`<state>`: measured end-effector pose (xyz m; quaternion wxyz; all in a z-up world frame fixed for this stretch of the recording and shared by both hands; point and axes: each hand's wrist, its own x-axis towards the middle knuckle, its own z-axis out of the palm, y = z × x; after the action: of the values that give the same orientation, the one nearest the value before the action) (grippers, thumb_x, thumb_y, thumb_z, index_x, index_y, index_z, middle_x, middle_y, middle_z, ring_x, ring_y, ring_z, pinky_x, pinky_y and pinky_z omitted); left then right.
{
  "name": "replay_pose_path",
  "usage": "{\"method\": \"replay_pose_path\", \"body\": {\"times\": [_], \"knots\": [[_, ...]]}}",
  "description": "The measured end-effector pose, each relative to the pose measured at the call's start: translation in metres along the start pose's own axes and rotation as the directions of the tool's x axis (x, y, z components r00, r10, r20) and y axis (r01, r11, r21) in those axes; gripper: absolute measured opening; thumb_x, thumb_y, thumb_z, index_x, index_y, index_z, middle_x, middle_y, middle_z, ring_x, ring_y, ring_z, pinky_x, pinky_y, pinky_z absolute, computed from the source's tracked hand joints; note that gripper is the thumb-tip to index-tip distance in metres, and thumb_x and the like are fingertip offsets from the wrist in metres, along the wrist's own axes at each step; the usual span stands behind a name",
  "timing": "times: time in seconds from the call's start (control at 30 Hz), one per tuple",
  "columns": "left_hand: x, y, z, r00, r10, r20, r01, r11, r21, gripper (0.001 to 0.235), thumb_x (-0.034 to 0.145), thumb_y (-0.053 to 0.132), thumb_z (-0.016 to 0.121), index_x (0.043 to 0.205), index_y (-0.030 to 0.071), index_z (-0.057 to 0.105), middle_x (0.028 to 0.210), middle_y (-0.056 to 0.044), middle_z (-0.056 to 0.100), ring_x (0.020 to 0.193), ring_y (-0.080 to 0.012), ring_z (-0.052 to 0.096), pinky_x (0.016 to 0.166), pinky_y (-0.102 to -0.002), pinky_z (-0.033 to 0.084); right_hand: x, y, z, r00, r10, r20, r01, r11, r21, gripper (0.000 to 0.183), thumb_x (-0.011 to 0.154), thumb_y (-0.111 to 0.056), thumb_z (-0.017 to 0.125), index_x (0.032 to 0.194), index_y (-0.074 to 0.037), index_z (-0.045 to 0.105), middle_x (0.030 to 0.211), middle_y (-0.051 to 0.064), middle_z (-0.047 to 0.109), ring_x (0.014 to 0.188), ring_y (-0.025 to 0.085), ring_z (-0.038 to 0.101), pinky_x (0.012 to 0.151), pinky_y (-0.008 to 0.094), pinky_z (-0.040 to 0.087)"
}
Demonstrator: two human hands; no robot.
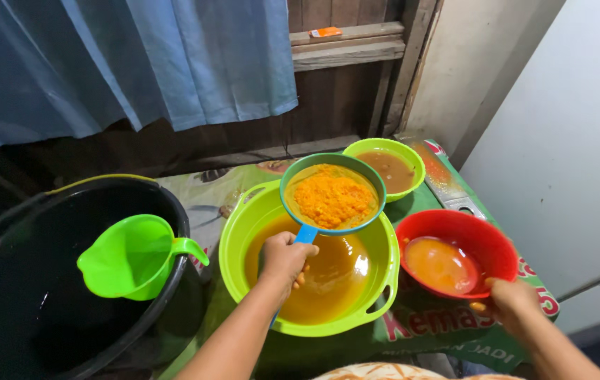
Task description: The person strains an orange puree through a sieve into a green basin, repeatedly pressing the pulp with their hand to extract liquid. They periodically add water from a green scoop to aid the process and transfer the remaining pulp into a red bowl.
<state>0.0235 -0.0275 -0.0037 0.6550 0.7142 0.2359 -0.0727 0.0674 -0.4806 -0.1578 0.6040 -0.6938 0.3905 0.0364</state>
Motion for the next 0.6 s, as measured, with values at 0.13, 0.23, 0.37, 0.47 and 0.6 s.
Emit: {"method": "replay_pose_path", "body": {"times": [0.13, 0.23, 0.37, 0.47, 0.6], "knots": [[-0.006, -0.007, -0.004, 0.999, -0.009, -0.046, 0.010, 0.999, 0.037, 0.020, 0.078, 0.014, 0.077, 0.076, 0.005, 0.058, 0.057, -0.008, 0.058, 0.035, -0.0162, 0.048, 0.033, -0.033, 0.036, -0.002, -0.053, -0.025, 0.973, -0.223, -0.065, 0.195, 0.937, -0.290, 0.030, 0.099, -0.008, 0.061, 0.113, 0.018, 0.068, 0.087, 0.029, 0.070, 0.061, 0.033, 0.064, 0.055, 0.048, 0.052], [-0.008, -0.013, -0.007, 0.998, -0.032, -0.058, 0.034, 0.999, 0.028, 0.021, 0.078, 0.014, 0.077, 0.076, 0.006, 0.057, 0.057, -0.008, 0.057, 0.035, -0.0170, 0.048, 0.033, -0.033, 0.035, -0.016, -0.104, -0.029, 0.946, -0.315, -0.073, 0.301, 0.941, -0.156, 0.026, 0.096, -0.010, 0.058, 0.116, 0.006, 0.064, 0.088, 0.022, 0.069, 0.062, 0.034, 0.068, 0.057, 0.047, 0.057], [-0.011, -0.018, -0.008, 0.997, -0.032, -0.070, 0.033, 0.999, 0.004, 0.022, 0.078, 0.014, 0.077, 0.076, 0.006, 0.057, 0.058, -0.008, 0.058, 0.035, -0.0174, 0.048, 0.033, -0.033, 0.035, -0.049, -0.178, -0.027, 0.873, -0.487, -0.001, 0.474, 0.850, -0.227, 0.026, 0.098, -0.011, 0.058, 0.116, 0.007, 0.066, 0.087, 0.021, 0.069, 0.063, 0.031, 0.068, 0.058, 0.045, 0.059], [-0.014, -0.020, -0.008, 0.995, -0.040, -0.096, 0.040, 0.999, 0.001, 0.022, 0.077, 0.014, 0.077, 0.075, 0.006, 0.056, 0.058, -0.008, 0.058, 0.036, -0.0170, 0.048, 0.033, -0.033, 0.036, -0.075, -0.221, -0.015, 0.823, -0.557, 0.111, 0.566, 0.793, -0.226, 0.026, 0.099, -0.011, 0.057, 0.114, 0.008, 0.067, 0.084, 0.020, 0.069, 0.062, 0.029, 0.066, 0.058, 0.043, 0.057], [-0.020, -0.020, -0.010, 0.991, -0.046, -0.127, 0.046, 0.999, -0.003, 0.024, 0.077, 0.014, 0.078, 0.075, 0.006, 0.056, 0.058, -0.009, 0.059, 0.036, -0.0168, 0.049, 0.033, -0.033, 0.036, -0.109, -0.255, 0.021, 0.804, -0.562, 0.195, 0.594, 0.743, -0.307, 0.026, 0.097, -0.010, 0.057, 0.114, 0.005, 0.069, 0.082, 0.020, 0.069, 0.060, 0.028, 0.065, 0.057, 0.042, 0.056]]}}
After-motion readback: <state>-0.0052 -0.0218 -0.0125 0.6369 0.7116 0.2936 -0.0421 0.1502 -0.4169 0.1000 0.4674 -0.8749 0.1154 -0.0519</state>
